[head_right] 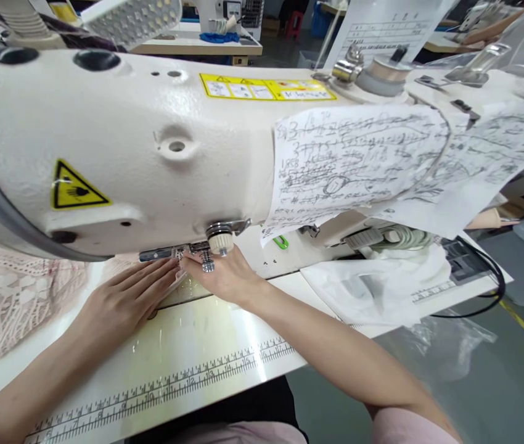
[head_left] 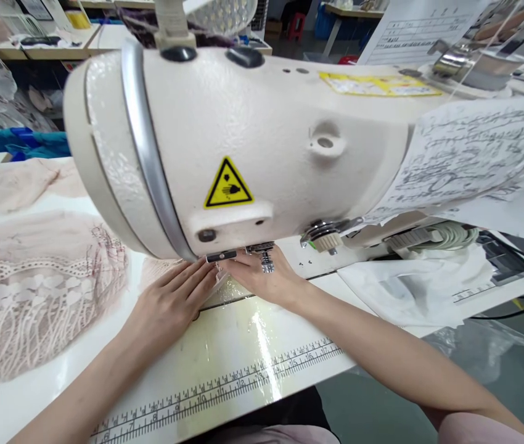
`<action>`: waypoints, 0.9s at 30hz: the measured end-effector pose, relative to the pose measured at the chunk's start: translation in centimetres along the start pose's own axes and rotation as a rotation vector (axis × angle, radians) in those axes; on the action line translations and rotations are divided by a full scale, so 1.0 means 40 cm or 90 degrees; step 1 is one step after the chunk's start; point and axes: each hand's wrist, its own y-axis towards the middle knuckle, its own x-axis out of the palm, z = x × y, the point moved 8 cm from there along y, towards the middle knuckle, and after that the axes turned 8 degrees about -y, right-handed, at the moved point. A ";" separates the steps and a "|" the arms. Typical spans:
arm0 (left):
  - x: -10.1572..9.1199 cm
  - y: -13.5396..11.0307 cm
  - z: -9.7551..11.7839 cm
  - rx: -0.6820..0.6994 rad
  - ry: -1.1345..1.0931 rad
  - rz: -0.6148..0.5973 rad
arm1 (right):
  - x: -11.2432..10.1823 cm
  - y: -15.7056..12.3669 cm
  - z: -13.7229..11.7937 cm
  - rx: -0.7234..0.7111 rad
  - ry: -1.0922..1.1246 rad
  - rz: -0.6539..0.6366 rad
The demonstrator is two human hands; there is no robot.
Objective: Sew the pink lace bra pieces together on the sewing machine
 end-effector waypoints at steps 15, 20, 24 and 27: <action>-0.024 -0.004 -0.027 -0.024 -0.010 0.040 | -0.034 0.008 -0.073 -0.068 -0.157 0.079; -0.027 0.002 -0.020 -0.015 0.034 0.045 | -0.007 0.006 -0.068 -0.059 -0.080 0.057; -0.025 0.002 -0.014 0.006 0.041 0.050 | -0.010 0.008 -0.068 -0.049 -0.038 0.049; -0.020 -0.003 -0.020 -0.011 0.019 0.053 | -0.016 0.007 -0.073 -0.053 -0.034 0.059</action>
